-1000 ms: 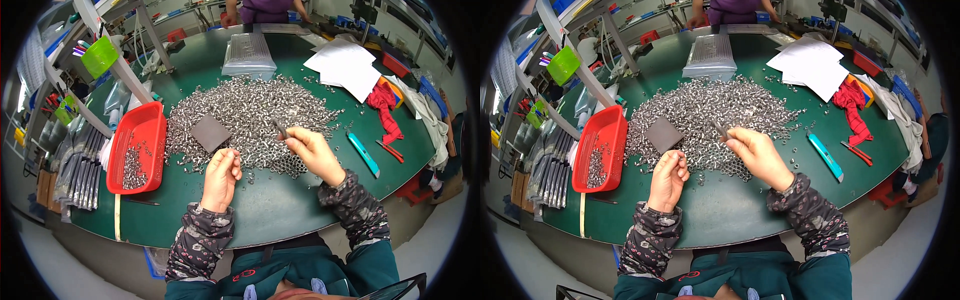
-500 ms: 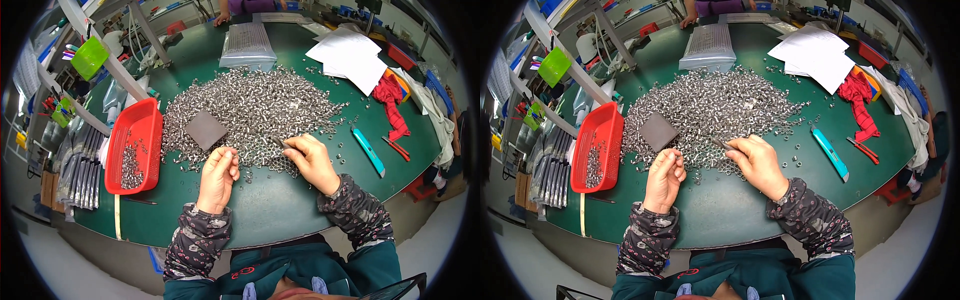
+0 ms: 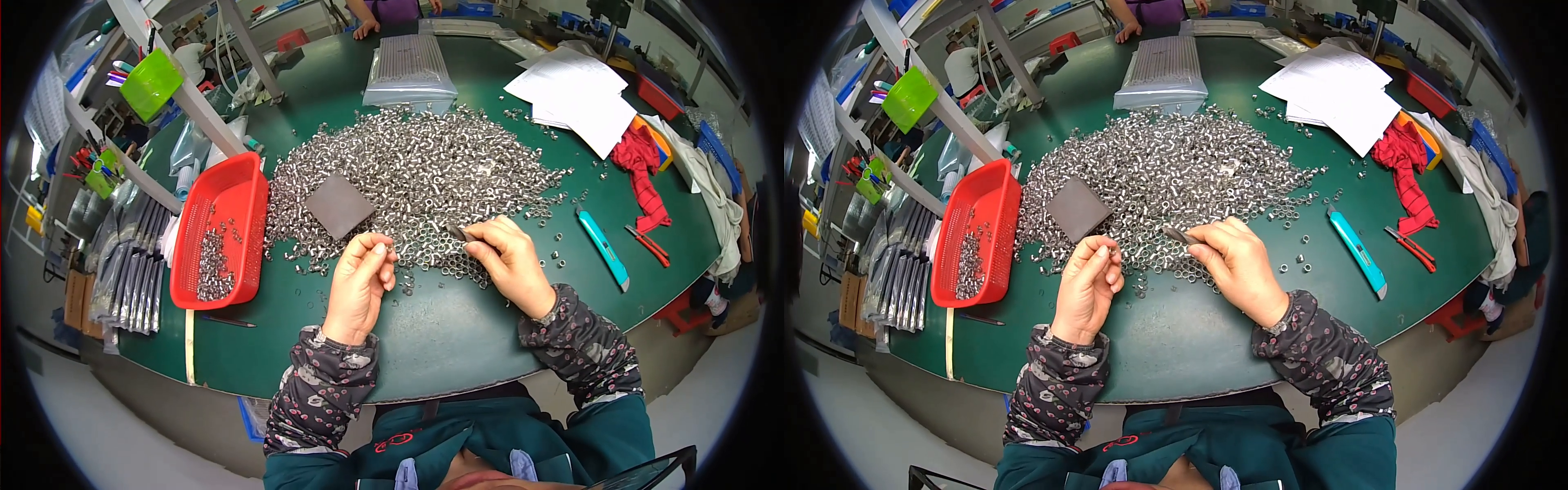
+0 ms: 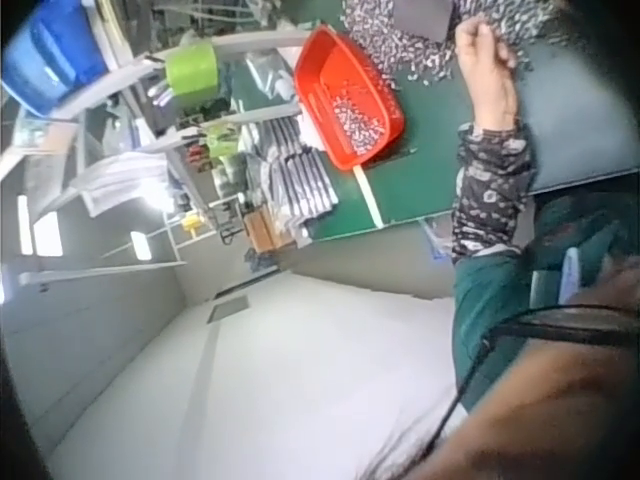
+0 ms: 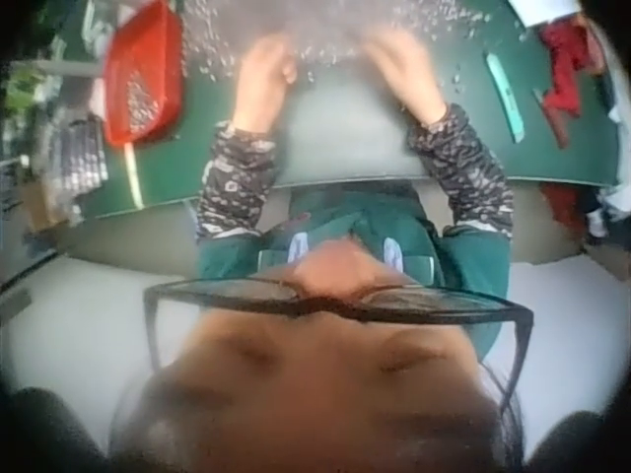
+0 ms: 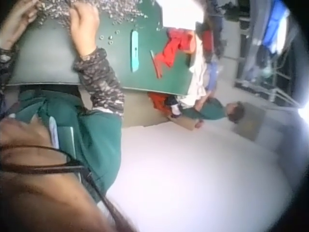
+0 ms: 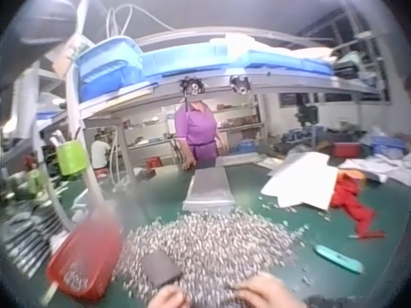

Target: Inspecting and sorting small metal components at a workbench in a manufacturing environment.

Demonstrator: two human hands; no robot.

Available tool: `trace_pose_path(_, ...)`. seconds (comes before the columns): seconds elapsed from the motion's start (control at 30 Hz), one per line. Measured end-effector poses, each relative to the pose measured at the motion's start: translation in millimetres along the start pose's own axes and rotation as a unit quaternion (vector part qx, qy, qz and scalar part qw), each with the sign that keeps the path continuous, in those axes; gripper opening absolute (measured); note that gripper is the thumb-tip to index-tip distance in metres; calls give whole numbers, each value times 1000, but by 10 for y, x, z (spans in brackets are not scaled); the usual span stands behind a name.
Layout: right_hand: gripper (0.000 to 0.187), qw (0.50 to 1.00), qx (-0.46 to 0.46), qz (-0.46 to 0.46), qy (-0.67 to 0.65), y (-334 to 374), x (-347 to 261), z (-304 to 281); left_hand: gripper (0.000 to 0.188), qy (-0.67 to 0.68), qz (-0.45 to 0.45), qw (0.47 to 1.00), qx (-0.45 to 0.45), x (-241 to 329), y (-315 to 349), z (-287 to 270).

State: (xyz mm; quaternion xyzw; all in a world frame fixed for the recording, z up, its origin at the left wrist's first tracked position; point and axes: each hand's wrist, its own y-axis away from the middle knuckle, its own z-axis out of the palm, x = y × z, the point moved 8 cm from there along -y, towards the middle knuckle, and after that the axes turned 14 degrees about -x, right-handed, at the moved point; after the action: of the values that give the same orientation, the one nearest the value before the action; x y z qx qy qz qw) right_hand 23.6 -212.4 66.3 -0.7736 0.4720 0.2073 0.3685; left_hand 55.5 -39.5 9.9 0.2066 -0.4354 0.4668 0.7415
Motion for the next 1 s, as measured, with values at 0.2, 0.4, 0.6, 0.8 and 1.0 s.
trace_pose_path(0.2,15,999,19,-47,10,13,-122,-45,12,-25,-4,1000,-8,-10,-8,52)
trace_pose_path(0.4,18,998,40,-39,28,34,-116,-76,12,-35,-2,999,-10,-16,-12,63)
trace_pose_path(0.6,19,998,44,-25,38,51,-88,-58,17,-77,11,997,-9,33,0,70)
trace_pose_path(0.8,23,988,87,-70,108,78,-193,-86,20,-350,111,929,38,291,69,130)
trace_pose_path(1.0,24,976,89,-120,160,103,-400,-122,12,-139,26,990,-20,82,-4,91)
